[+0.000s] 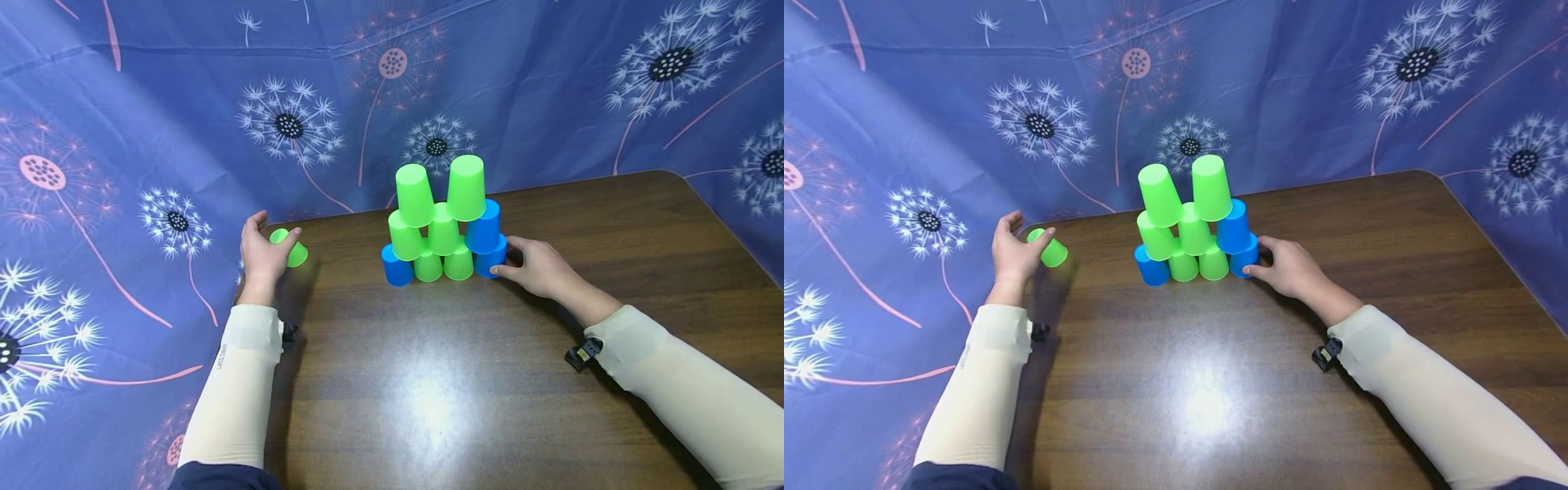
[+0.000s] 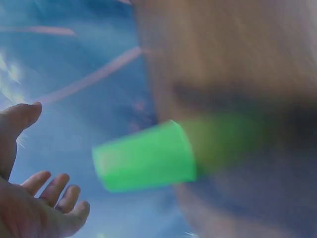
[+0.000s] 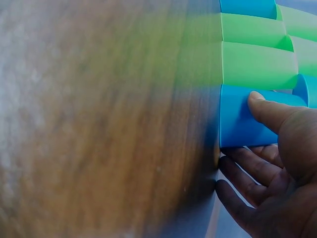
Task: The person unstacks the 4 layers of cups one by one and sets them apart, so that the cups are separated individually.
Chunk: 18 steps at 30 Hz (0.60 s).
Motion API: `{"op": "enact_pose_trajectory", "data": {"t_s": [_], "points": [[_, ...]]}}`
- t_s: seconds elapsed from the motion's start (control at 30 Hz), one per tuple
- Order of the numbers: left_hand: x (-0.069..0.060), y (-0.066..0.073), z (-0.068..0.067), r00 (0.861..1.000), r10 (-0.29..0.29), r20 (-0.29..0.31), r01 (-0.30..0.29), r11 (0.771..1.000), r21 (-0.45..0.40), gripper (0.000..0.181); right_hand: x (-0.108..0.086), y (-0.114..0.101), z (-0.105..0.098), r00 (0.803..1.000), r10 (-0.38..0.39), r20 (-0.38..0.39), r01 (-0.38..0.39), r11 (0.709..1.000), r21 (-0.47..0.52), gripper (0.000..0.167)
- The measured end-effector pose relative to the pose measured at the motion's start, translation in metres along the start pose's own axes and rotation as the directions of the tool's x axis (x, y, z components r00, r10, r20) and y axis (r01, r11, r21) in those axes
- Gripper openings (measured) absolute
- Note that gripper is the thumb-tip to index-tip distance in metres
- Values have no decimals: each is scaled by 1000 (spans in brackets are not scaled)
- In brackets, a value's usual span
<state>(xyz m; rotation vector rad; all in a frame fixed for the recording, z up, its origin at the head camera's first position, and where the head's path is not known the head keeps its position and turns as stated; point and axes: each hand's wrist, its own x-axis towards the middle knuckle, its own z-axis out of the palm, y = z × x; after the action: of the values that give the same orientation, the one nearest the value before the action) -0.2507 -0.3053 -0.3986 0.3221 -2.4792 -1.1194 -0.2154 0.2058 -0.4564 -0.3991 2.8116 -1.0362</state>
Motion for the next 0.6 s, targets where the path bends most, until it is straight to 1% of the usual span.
{"op": "enact_pose_trajectory", "data": {"t_s": [0.07, 0.13, 0.2, 0.3, 0.37, 0.47, 0.6], "points": [[-7, 17, 1, 998, 51, 27, -51, 999, -16, 79, 0, 0, 0, 1000, 5, 6, -5, 1000, 3, 70], [-13, 32, 3, 993, 108, 52, -106, 993, -51, 76, 0, 0, 0, 1000, 7, 9, -7, 1000, 6, 70], [-19, 46, 5, 984, 163, 75, -156, 983, -92, 73, 0, -1, 0, 1000, 7, 9, -7, 1000, 5, 70], [-27, 65, 9, 966, 241, 92, -222, 959, -178, 70, 0, -1, -1, 1000, 5, 8, -5, 1000, 1, 71], [-32, 76, 12, 956, 273, 106, -244, 943, -227, 68, 0, -1, 0, 1000, 7, 9, -7, 1000, -3, 71], [-38, 90, 17, 944, 303, 130, -255, 921, -295, 65, 0, 0, 0, 1000, 11, 9, -11, 1000, -9, 72], [-48, 108, 25, 924, 349, 158, -272, 888, -370, 62, 0, 0, 0, 1000, 13, 1, -13, 1000, -13, 72]]}}
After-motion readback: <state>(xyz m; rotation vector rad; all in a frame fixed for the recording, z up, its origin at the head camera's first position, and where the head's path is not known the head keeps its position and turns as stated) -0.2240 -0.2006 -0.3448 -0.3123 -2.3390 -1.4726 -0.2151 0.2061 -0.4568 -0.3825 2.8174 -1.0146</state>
